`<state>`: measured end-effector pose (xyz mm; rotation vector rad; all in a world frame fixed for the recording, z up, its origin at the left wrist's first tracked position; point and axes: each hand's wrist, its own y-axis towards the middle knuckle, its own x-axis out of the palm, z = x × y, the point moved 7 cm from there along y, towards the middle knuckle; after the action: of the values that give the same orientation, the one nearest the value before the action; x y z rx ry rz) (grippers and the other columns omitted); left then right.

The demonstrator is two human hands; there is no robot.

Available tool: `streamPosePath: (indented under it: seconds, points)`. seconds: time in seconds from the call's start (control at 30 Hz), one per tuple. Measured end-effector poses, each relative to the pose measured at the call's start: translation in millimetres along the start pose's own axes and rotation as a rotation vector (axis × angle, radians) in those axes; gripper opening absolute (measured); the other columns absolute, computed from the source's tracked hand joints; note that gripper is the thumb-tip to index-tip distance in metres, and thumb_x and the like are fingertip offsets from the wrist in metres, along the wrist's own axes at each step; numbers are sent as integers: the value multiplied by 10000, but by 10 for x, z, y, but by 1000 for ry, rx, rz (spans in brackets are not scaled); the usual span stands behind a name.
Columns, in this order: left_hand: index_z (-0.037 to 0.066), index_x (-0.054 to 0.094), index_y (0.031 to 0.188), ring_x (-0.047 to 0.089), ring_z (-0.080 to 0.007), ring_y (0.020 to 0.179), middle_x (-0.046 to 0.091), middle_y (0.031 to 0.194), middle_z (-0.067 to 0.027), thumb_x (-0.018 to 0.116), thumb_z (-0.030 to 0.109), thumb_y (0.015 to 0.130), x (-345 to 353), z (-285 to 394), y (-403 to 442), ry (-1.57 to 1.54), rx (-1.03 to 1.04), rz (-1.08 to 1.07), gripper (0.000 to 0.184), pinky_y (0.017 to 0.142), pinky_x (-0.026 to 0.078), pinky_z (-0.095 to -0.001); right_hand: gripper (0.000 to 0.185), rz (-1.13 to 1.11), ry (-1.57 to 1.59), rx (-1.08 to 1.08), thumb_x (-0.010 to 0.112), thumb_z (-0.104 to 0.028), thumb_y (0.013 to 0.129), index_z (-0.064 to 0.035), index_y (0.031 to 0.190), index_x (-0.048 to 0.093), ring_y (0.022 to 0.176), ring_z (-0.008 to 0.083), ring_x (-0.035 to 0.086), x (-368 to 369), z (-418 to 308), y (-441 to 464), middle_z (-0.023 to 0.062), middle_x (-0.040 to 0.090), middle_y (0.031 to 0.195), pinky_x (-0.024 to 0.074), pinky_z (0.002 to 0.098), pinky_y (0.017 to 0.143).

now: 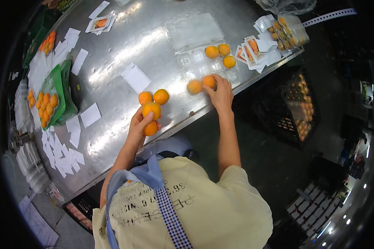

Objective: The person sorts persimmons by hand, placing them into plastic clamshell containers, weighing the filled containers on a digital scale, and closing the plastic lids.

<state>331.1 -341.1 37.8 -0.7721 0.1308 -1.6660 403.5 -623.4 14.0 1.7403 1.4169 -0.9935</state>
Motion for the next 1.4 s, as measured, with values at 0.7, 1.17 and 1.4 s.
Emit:
streamPosePath:
  seconds: [0.7, 1.17, 1.4]
  points:
    - [61, 483, 1203, 611, -161, 706, 600, 954, -111, 626, 283, 891, -776, 50, -787, -260, 83, 37, 409, 677, 516, -288, 613, -382, 1298, -240, 714, -8, 771, -33, 1315, 433, 1032, 204, 589, 93, -2021, -676, 120, 547, 1218, 497, 310, 851]
    - [65, 432, 1284, 618, -186, 743, 576, 1067, -134, 583, 237, 911, -1881, 28, -1824, -420, 298, 212, 438, 684, 526, -309, 563, -160, 558, -894, 818, -56, 634, -69, 1147, 586, 1044, 276, 537, 198, -3623, -1614, 121, 519, 1119, 469, 339, 860]
    - [76, 379, 1360, 628, -208, 778, 519, 1260, -178, 413, 309, 987, -2311, 173, -2117, -645, 376, 176, 442, 700, 528, -338, 523, -303, 709, -751, 764, -12, 673, -68, 1143, 542, 1056, 260, 540, 600, -4040, -1821, 120, 491, 1151, 523, 351, 811]
